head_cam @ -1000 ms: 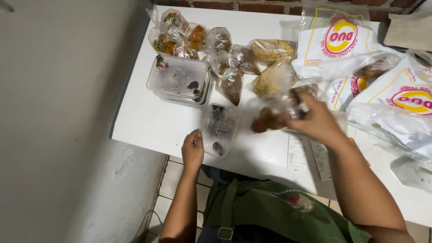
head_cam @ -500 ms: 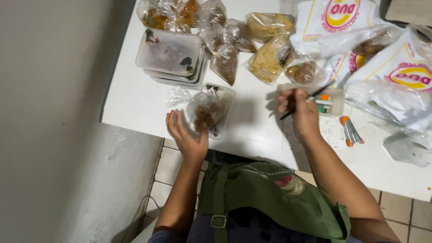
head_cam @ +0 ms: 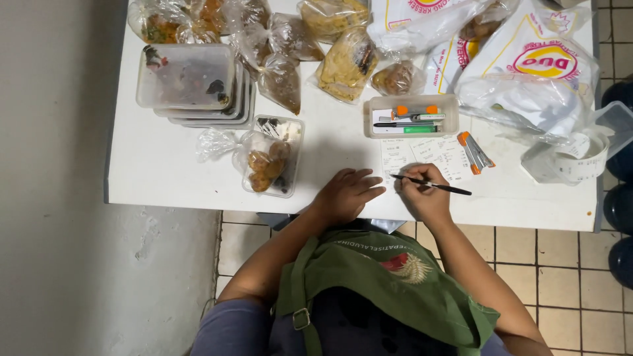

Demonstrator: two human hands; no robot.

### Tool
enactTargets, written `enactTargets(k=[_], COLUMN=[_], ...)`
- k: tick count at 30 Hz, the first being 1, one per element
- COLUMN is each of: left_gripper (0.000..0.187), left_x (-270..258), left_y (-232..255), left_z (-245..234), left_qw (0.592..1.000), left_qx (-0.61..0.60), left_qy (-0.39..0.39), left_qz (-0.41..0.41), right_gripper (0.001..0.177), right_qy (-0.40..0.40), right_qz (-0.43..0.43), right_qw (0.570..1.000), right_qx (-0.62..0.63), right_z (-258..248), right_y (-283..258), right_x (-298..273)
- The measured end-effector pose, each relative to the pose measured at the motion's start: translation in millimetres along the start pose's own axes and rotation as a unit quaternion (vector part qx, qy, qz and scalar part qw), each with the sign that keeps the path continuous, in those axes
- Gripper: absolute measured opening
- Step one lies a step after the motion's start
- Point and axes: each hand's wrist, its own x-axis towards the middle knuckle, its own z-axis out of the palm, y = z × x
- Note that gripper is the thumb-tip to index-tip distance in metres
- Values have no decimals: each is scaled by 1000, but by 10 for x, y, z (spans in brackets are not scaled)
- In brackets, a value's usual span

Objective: The recorder packages various food items into plastic bags and containers, organizes them by order, and marks receipts for takeout.

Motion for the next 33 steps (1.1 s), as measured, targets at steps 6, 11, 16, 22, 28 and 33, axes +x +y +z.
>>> enactTargets(k=[6, 11, 16, 22, 28, 33], left_gripper=[54, 56, 56, 56, 58, 57], left_x=[10, 22, 1, 2, 15, 15], left_y=[29, 42, 27, 39, 54, 53], left_z=[-63, -133, -94, -80, -111, -141], left_qw=[1000, 1000, 1000, 1000, 1000, 1000], left_qx=[8, 5, 7, 23, 19, 6], left_qy=[15, 7, 16, 12, -1, -7], left_qz=[-3, 5, 0, -6, -5, -8], right_gripper=[10, 12, 12, 12, 8, 10], right_qy=[10, -25, -22, -26, 49, 121], right_qz=[-59, -44, -52, -75, -15, -49], right_qw=[991, 984, 982, 976, 995, 989], right_qx=[-117, -168, -178, -203, 81, 65], right_z=[20, 82, 92, 98, 51, -310], right_y=[30, -160, -145, -138, -115, -260], right_x=[-9, 7, 13, 24, 25, 74])
